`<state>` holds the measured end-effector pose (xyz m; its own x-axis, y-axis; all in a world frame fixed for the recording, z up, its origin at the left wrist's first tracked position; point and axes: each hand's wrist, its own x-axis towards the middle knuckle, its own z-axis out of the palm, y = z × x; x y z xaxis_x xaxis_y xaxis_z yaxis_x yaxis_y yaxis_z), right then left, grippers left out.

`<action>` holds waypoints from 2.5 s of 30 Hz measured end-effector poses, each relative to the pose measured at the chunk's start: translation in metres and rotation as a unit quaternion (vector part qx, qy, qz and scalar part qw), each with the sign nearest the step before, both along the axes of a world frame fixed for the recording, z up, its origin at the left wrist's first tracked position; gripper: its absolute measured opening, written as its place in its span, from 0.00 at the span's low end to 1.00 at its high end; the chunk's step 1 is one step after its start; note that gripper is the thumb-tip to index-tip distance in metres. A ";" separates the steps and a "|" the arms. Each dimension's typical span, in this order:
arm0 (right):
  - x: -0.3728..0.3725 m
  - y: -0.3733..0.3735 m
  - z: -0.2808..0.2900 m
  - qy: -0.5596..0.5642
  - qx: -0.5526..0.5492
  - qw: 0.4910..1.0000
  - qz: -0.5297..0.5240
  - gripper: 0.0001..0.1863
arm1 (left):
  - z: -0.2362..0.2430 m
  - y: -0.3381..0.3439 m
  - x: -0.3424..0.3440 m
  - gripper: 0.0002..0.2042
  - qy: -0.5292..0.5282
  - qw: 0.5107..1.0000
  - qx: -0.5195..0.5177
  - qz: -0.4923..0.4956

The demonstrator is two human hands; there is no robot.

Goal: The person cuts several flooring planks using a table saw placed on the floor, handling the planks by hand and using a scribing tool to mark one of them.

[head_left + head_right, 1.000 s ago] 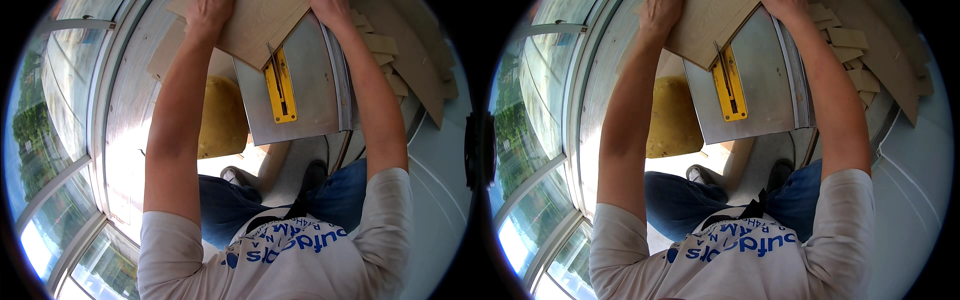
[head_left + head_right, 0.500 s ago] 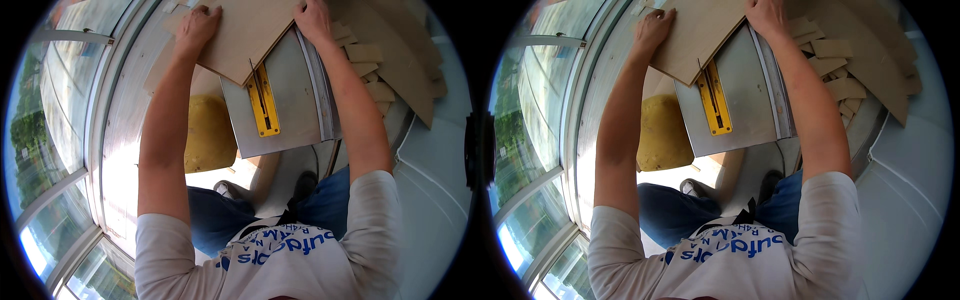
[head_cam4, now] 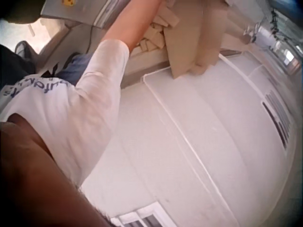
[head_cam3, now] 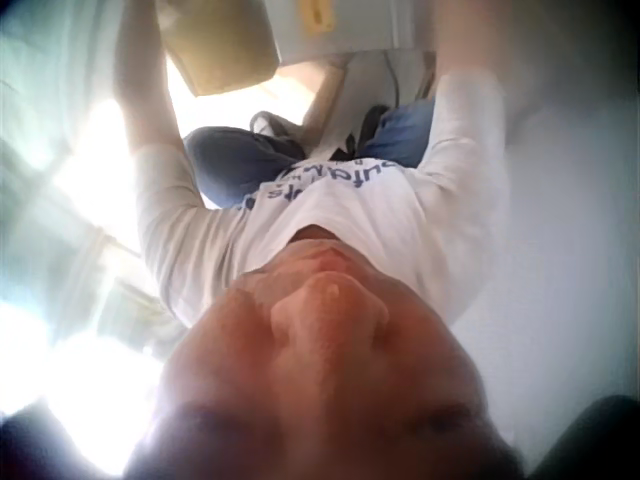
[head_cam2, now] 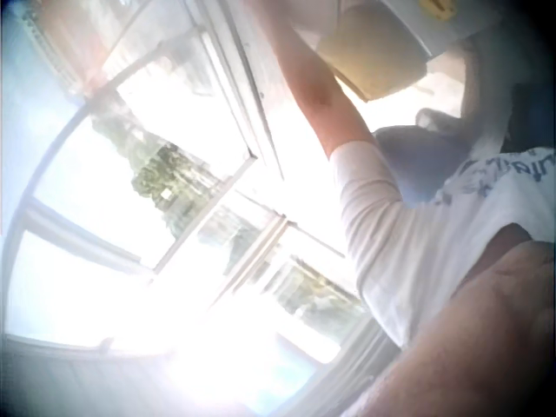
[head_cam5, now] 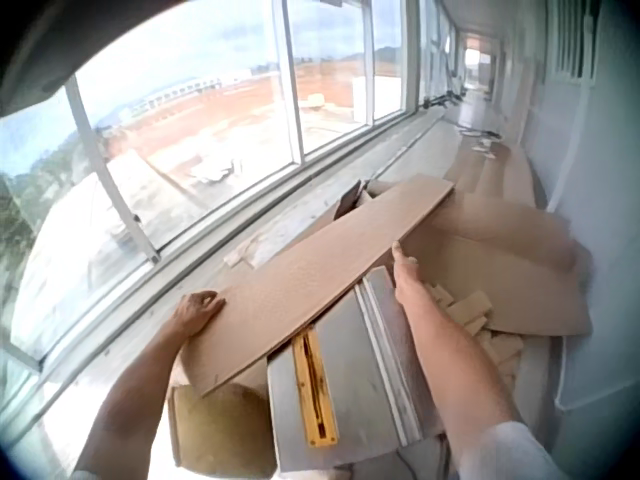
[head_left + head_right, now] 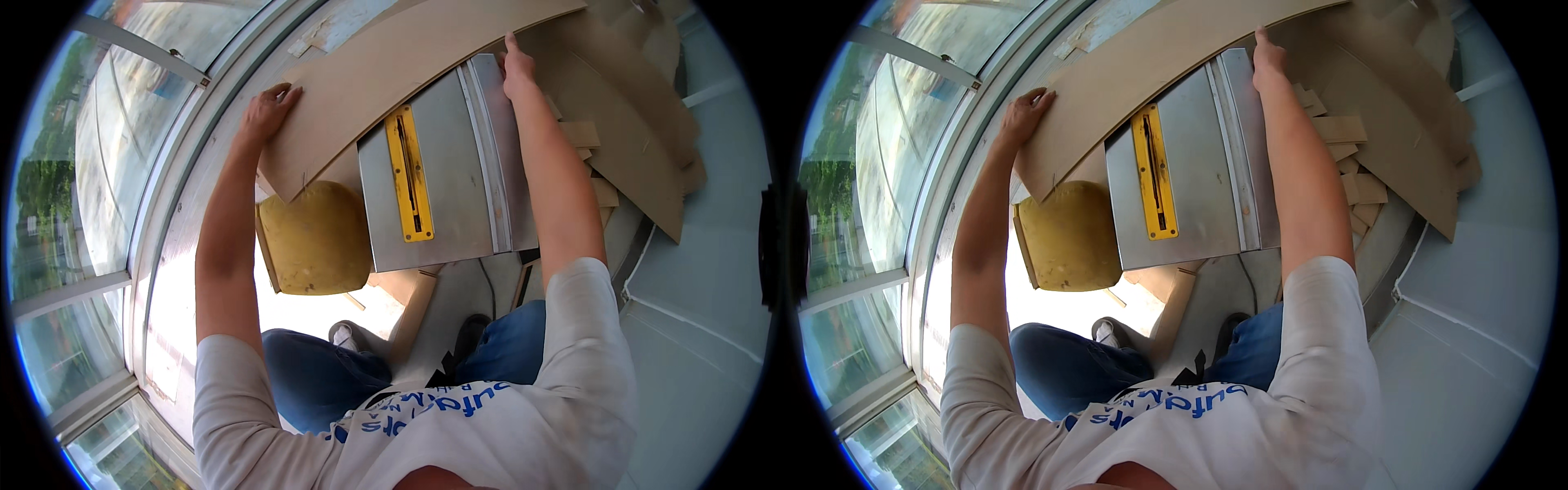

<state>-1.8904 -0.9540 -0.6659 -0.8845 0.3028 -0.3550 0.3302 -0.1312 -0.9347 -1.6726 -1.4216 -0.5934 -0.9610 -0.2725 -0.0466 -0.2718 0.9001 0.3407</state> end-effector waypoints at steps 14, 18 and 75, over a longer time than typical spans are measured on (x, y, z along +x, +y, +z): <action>-0.001 0.026 -0.038 0.055 -0.184 0.981 0.019 0.19 | 0.021 0.030 0.070 0.43 0.015 0.979 -0.130 0.158; 0.019 -0.003 -0.029 0.086 -0.168 0.982 0.019 0.17 | 0.008 -0.028 0.105 0.53 -0.033 0.975 -0.027 0.216; 0.370 0.123 0.004 -0.017 -0.277 0.953 -0.117 0.27 | -0.052 -0.020 -0.043 0.31 0.123 0.845 0.488 0.181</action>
<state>-1.5202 -0.8315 -0.6620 -0.8010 0.2484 -0.5447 0.2590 -0.6765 -0.6894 -1.7153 -1.4420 -0.6459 -0.8361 -0.4979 -0.2303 -0.2822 0.0304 0.9589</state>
